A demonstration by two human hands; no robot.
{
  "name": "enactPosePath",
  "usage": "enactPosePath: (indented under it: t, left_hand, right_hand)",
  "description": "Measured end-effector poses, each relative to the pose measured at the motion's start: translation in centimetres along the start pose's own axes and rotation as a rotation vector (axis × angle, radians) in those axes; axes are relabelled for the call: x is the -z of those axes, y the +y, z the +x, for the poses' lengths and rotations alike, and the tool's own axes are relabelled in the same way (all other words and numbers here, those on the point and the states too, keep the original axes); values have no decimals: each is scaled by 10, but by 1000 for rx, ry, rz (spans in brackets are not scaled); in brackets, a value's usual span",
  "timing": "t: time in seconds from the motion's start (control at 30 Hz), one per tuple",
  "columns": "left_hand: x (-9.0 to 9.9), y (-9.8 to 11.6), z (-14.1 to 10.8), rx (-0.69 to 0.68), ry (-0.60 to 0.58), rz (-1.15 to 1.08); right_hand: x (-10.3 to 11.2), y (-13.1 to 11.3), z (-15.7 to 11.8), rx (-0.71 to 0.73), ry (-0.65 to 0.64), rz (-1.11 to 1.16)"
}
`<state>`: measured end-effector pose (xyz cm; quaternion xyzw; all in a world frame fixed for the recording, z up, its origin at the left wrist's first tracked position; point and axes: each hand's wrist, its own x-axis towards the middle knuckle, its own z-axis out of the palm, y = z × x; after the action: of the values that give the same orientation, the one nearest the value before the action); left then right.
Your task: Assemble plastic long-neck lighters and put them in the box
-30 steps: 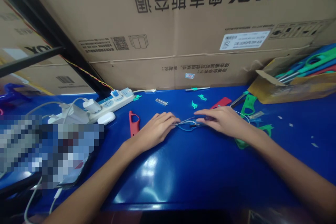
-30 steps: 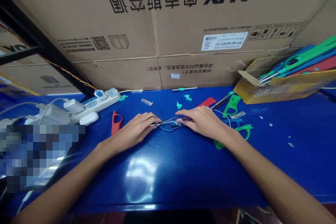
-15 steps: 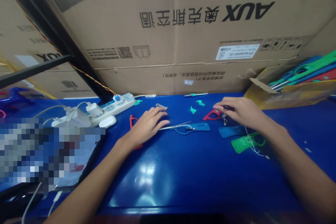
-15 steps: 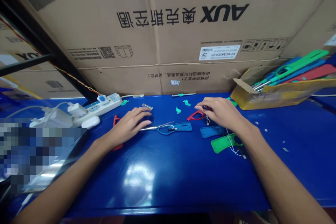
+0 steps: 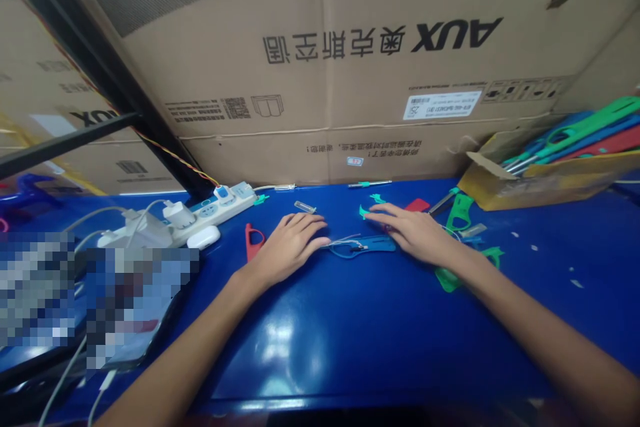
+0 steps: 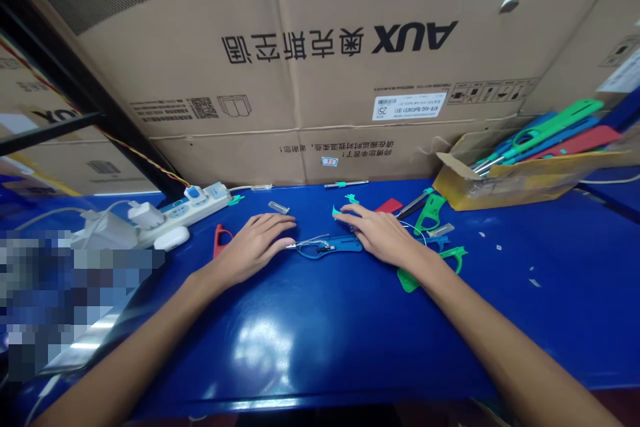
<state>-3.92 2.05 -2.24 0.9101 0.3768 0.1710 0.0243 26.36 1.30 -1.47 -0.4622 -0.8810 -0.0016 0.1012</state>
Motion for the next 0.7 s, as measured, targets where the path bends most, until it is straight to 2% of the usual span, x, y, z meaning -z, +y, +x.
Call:
enactPosePath:
  t: [0.2,0.37,0.5,0.7]
  left_hand:
    - [2,9,-1,-14,22,7]
    - [4,18,-1,-23,14,-7]
    - [5,20,-1,-21,14,-41]
    - [3,20,-1,-38,2,-70]
  right_hand:
    - [-6,-3,3,-41,-21,-65]
    - [-2,-6,1,-55,62,-62]
    - [-7,-8,0,-67,115,-54]
    - [-11,-9,3,-82,68,-82]
